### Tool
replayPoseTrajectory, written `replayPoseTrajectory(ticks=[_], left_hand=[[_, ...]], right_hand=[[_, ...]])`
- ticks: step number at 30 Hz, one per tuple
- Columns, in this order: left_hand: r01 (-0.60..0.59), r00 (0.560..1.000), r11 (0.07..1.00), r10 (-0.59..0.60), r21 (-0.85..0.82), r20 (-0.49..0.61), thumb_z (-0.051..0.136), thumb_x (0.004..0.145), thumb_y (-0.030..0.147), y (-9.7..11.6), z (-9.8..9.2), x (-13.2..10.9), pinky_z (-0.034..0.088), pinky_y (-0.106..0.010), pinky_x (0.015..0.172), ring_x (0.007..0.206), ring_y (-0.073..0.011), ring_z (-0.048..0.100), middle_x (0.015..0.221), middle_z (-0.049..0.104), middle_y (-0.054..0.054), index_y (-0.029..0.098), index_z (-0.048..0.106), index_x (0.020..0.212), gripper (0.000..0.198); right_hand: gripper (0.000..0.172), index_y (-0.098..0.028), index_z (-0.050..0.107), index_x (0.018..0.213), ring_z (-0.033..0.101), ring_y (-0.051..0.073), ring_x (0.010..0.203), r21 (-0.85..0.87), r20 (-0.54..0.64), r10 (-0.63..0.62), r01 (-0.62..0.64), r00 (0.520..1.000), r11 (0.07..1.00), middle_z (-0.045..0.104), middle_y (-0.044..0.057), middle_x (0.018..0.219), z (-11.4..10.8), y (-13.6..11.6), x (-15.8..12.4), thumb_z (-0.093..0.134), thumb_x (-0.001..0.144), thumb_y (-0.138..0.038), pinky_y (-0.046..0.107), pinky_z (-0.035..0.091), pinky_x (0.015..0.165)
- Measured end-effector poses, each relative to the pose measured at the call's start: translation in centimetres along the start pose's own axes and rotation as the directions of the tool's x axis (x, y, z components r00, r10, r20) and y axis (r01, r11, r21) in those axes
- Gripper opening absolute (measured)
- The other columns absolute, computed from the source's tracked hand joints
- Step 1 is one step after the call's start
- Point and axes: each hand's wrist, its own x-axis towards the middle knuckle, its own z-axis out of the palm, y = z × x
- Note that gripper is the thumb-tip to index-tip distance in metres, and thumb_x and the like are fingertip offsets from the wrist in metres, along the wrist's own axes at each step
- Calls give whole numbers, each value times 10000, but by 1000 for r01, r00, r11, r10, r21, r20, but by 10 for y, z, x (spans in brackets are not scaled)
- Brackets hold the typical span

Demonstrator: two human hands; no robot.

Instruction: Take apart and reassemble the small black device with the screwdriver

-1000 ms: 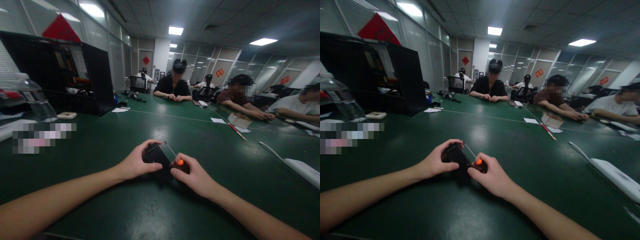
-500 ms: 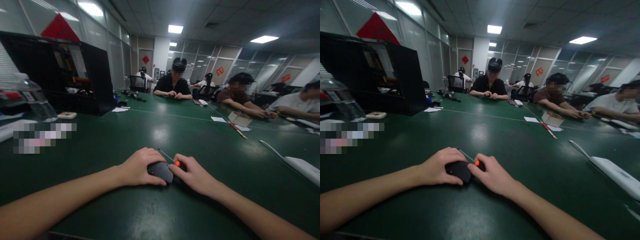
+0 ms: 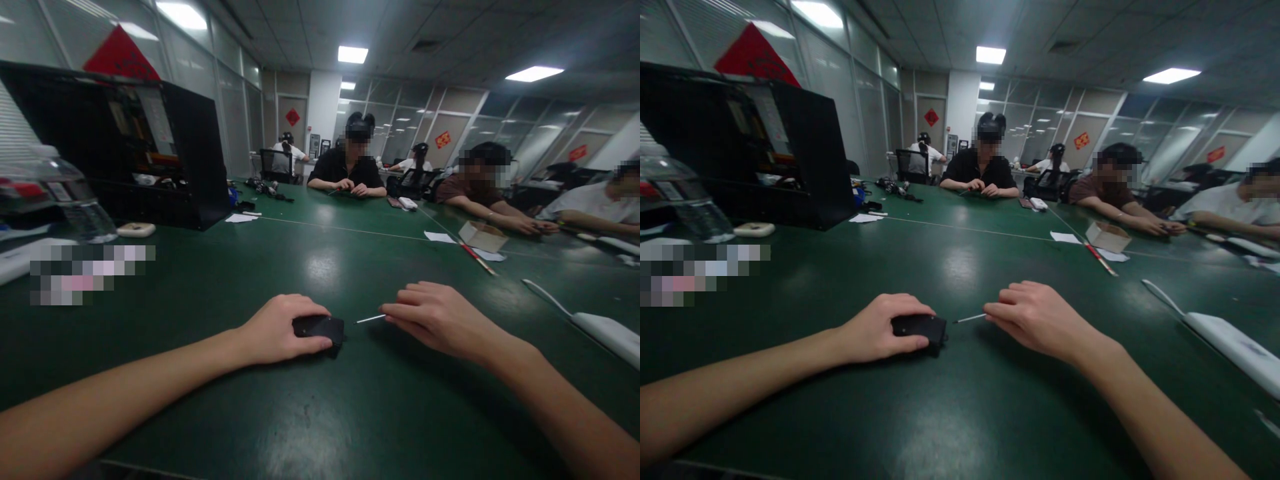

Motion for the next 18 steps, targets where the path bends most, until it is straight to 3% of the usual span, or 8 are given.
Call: replayPoseTrajectory(ticks=[12,18], left_hand=[[-17,999,999,19,39,-49,673,825,475,-3,6,-1,464,-321,811,897,-204,629,1007,711,-52,187,689,1089,391],[-3,997,999,7,49,-78,667,831,471,-4,11,-1,465,-323,809,901,-205,635,1023,717,-41,200,692,1072,363]], right_hand=[[271,-195,668,965,497,163,678,-9,3,-34,34,999,999,600,30,738,6,-11,4,412,1015,-269,307,329,640],[257,-184,668,928,478,157,660,-36,-63,-62,59,996,998,597,28,730,7,-16,7,435,1007,-259,311,319,624]])
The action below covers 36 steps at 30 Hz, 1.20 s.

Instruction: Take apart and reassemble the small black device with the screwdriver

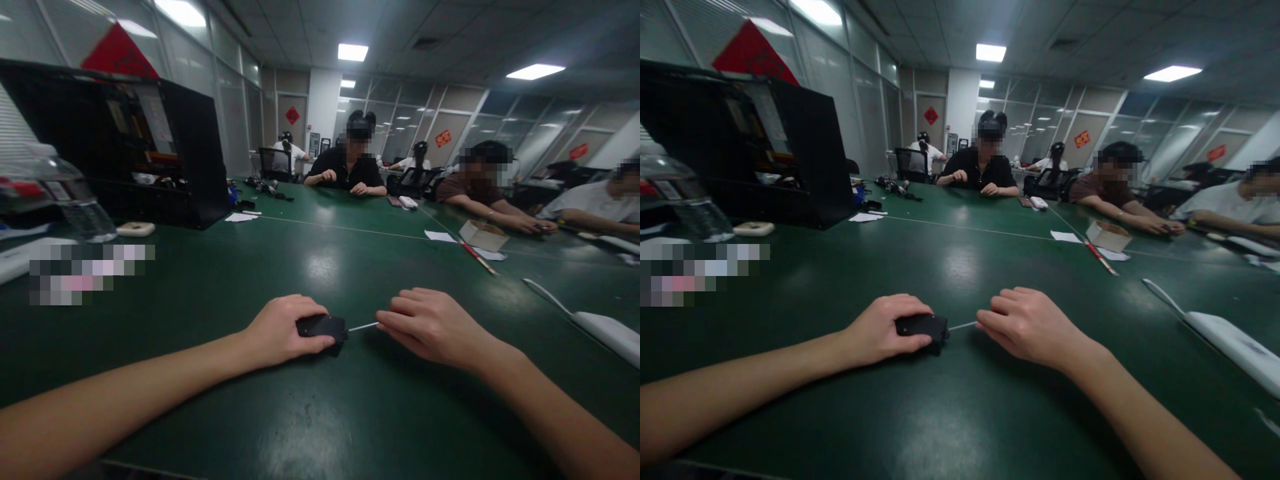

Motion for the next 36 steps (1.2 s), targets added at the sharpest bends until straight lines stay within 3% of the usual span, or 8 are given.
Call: replayPoseTrajectory(ticks=[14,19,24,27,32,36], left_hand=[[30,1000,1000,-30,2,-4,682,813,477,2,-1,0,468,-318,807,893,-200,638,1000,724,-31,199,704,1065,376],[27,1000,999,-27,17,-11,687,805,482,0,1,1,472,-316,801,876,-203,639,983,724,-35,197,712,1058,382],[42,998,999,-43,-21,-51,593,895,389,-2,3,1,470,-300,816,866,-179,645,948,736,-19,207,731,993,249],[22,999,999,-23,-23,-38,610,888,389,-2,3,0,471,-309,832,883,-185,640,954,734,-23,207,727,995,242],[-90,995,996,89,-19,-43,734,756,533,-2,0,0,466,-343,889,1000,-230,615,1088,708,-68,193,692,1108,492],[-101,995,995,101,-13,2,667,835,504,-2,0,0,465,-332,848,928,-212,623,1021,718,-59,189,683,1092,407]], right_hand=[[250,-196,657,889,472,164,669,2,41,-19,19,999,1000,588,28,721,0,1,-3,444,995,-273,320,307,629],[245,-187,663,892,465,159,653,7,-2,-9,9,1000,1000,584,29,708,-2,3,-3,450,991,-254,315,304,619],[246,-185,663,881,466,161,657,2,6,-16,16,1000,1000,588,29,712,-2,2,-2,455,989,-258,318,309,625],[242,-186,667,899,470,161,661,1,14,-34,34,999,999,592,29,717,0,0,-1,456,989,-264,318,312,627],[253,-188,666,883,474,160,661,15,25,-18,17,1000,1000,590,31,712,0,1,0,450,990,-266,316,318,624],[256,-189,666,873,472,160,654,20,23,-17,16,1000,1000,587,32,706,-1,1,-1,449,988,-260,319,322,619]])
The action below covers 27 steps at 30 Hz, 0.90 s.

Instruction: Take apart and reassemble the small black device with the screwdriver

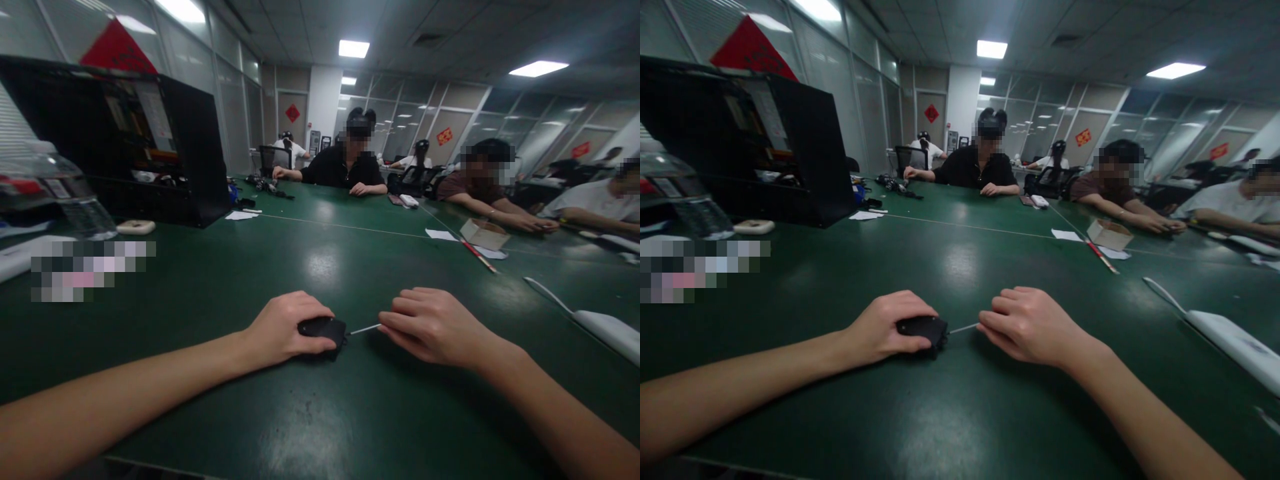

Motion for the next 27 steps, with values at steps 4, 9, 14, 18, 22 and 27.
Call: replayPoseTrajectory(ticks=[4,9,14,18,22,27], left_hand=[[12,1000,999,-13,31,12,654,844,505,-1,1,1,459,-327,820,910,-215,618,992,713,-57,186,678,1063,387],[22,1000,999,-23,44,17,645,844,521,-2,2,2,456,-317,797,890,-212,617,978,707,-54,190,677,1053,393],[18,1000,1000,-19,19,15,644,849,516,-1,1,0,452,-322,817,914,-215,617,1004,711,-59,189,673,1086,405],[4,1000,999,-5,-52,-8,651,850,505,0,1,-1,451,-323,847,944,-213,619,1040,709,-60,193,656,1105,402],[-14,1000,992,12,-125,-20,674,838,485,-2,0,-1,454,-319,859,954,-208,618,1039,699,-60,188,648,1101,398],[2,1000,985,-4,-175,-12,698,823,468,2,0,0,466,-320,851,956,-209,622,1046,693,-67,183,646,1114,410]], right_hand=[[249,-186,665,876,474,159,659,17,-6,-3,3,1000,1000,590,32,711,-1,-1,0,453,987,-256,316,318,620],[244,-183,678,919,472,157,654,24,-25,-17,17,1000,1000,592,32,708,1,-4,2,458,987,-267,312,312,618],[270,-175,674,976,518,140,660,170,28,32,-37,999,985,607,32,737,11,-16,7,427,1007,-279,284,341,618],[302,-167,661,984,562,115,638,355,113,118,-151,987,922,634,27,779,19,-30,15,390,1025,-295,243,376,597],[279,-173,635,1090,617,145,715,367,116,177,-208,977,907,654,39,860,25,-34,18,409,1022,-320,254,438,640],[335,-144,537,1304,603,208,847,169,-7,124,-121,992,978,638,101,976,30,-25,14,442,993,-223,332,497,731]])
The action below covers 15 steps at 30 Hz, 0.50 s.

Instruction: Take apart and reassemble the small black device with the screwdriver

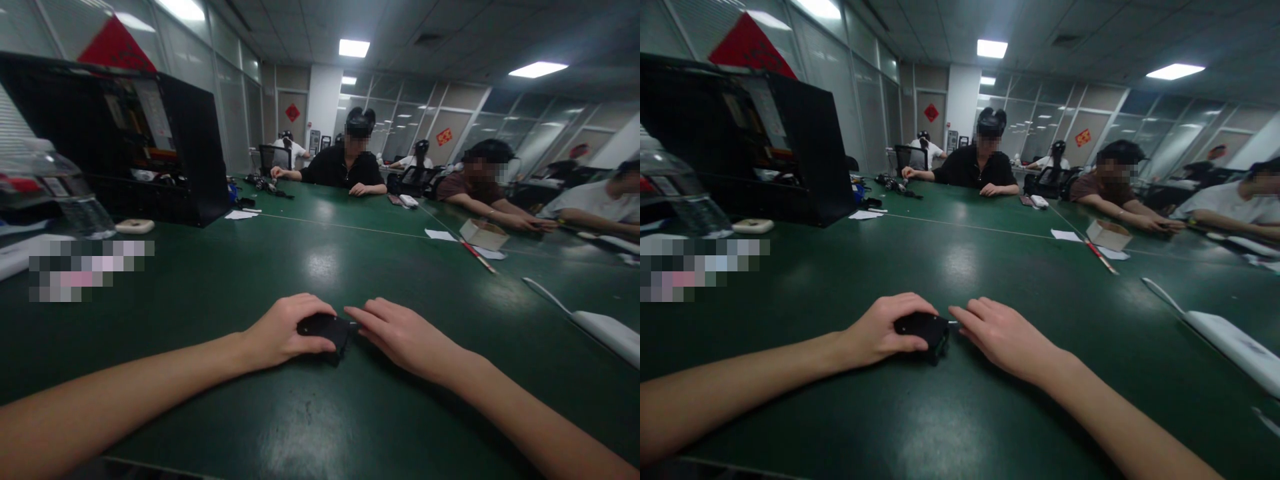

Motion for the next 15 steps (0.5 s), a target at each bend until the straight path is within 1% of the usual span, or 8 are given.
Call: replayPoseTrajectory(ticks=[2,4,7,9,12,15], left_hand=[[7,1000,1000,-7,-30,4,697,830,449,6,2,0,472,-312,841,953,-203,626,1058,690,-69,180,643,1131,407],[-7,1000,998,8,-66,22,712,821,435,11,2,1,477,-305,848,969,-200,629,1080,684,-71,181,636,1154,426],[-34,996,995,41,-88,78,772,760,426,12,-4,1,475,-313,895,1029,-212,629,1135,679,-77,192,604,1229,550],[-30,991,997,40,-77,131,794,732,425,8,-13,2,475,-320,902,1040,-221,637,1148,686,-80,201,588,1269,618],[7,971,998,9,-63,239,781,742,421,-2,-28,2,488,-307,855,985,-218,667,1117,716,-73,208,648,1222,542],[61,962,995,-36,-85,271,781,735,430,-11,-34,1,496,-289,779,892,-210,687,1017,746,-63,192,692,1172,506]], right_hand=[[345,-140,531,1313,593,203,831,-47,-15,-58,57,998,997,639,98,956,0,2,-1,436,984,-183,332,498,725],[322,-144,556,1281,581,181,757,-79,-20,-112,110,993,991,643,77,909,-2,2,-2,434,984,-175,305,477,661],[290,-145,581,1238,556,154,668,-126,-33,-164,158,986,979,648,53,865,-5,-1,-3,431,993,-186,284,423,582],[274,-138,599,1202,559,151,669,-161,-56,-171,160,984,974,654,55,862,-7,-2,-3,423,996,-179,284,408,578],[267,-132,623,1152,572,157,697,-211,-90,-173,151,981,966,659,63,851,-10,-5,-3,408,996,-162,283,403,586],[282,-125,627,1153,570,161,689,-256,-117,-181,146,976,956,661,65,828,-11,-9,-1,396,993,-148,282,395,572]])
